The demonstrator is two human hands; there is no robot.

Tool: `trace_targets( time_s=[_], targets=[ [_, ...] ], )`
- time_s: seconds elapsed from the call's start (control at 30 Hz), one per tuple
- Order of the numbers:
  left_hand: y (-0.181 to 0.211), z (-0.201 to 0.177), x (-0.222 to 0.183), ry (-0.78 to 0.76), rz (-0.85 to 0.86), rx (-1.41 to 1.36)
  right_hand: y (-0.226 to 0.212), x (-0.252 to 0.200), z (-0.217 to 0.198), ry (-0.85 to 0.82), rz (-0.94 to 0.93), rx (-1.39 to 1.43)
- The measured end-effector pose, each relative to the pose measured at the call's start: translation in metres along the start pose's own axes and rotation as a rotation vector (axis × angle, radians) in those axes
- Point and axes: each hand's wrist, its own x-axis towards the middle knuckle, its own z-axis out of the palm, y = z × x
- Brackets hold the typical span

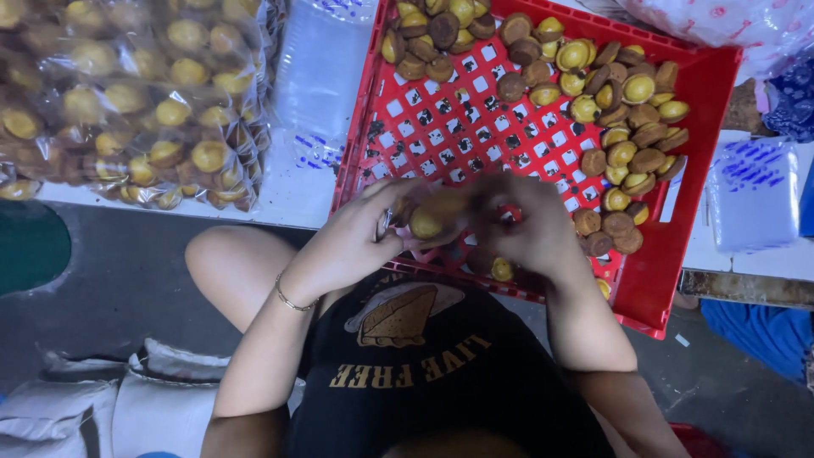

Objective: The person sorts small baked bread rolls from a red plastic crate into plastic bags by hand.

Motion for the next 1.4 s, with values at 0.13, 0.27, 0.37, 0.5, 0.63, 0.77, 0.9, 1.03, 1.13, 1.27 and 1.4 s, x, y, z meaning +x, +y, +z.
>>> trace_targets(
  time_s=[0.13, 0.27, 0.37, 0.5, 0.63, 0.77, 0.9, 1.03, 1.13, 1.27, 1.4],
  targets=[
    [0.008, -0.005, 0.003, -0.013, 0.038, 0.003, -0.028, 0.022, 0.040, -0.347, -0.244, -0.181],
    [-0.012, -0.005, 0.004, 0.072, 0.050, 0.013, -0.026, 0.026, 0.022, -0.613, -0.023, -0.751],
    [-0.037, 0.007, 0.011, 0.212, 0.089, 0.026, -0.033, 0.017, 0.021, -0.517, 0.066, -0.849],
    [-0.049, 0.018, 0.020, 0.421, 0.333, -0.192, 0.013, 0.018, 0.013, -0.415, -0.388, -0.946],
    [-0.039, 0.012, 0.016, 0.345, 0.361, 0.158, -0.009, 0.025, 0.005, -0.217, -0.453, -0.625],
    [-0.084, -0.043, 0.037, 0.359, 0.389, 0.245, 0.019, 0.011, -0.027, 0.085, -0.351, -0.438],
    [-0.048, -0.192, 0.015, 0.516, 0.149, 0.449, 0.055, -0.010, -0.050, 0.523, 0.106, -0.145],
    [-0.153, -0.332, 0.038, 0.559, 0.155, 0.576, 0.074, -0.019, -0.051, 0.414, 0.230, -0.306],
    [-0.244, -0.372, 0.057, 0.764, -0.041, 0.605, 0.049, -0.013, -0.039, 0.219, 0.417, -0.414],
    [-0.245, -0.339, 0.061, 1.000, 0.141, 0.713, 0.048, -0.011, -0.039, 0.129, 0.465, -0.426],
    [-0.241, -0.301, 0.053, 1.115, 0.220, 0.839, 0.053, -0.002, -0.041, -0.002, 0.367, -0.472]
  ],
)
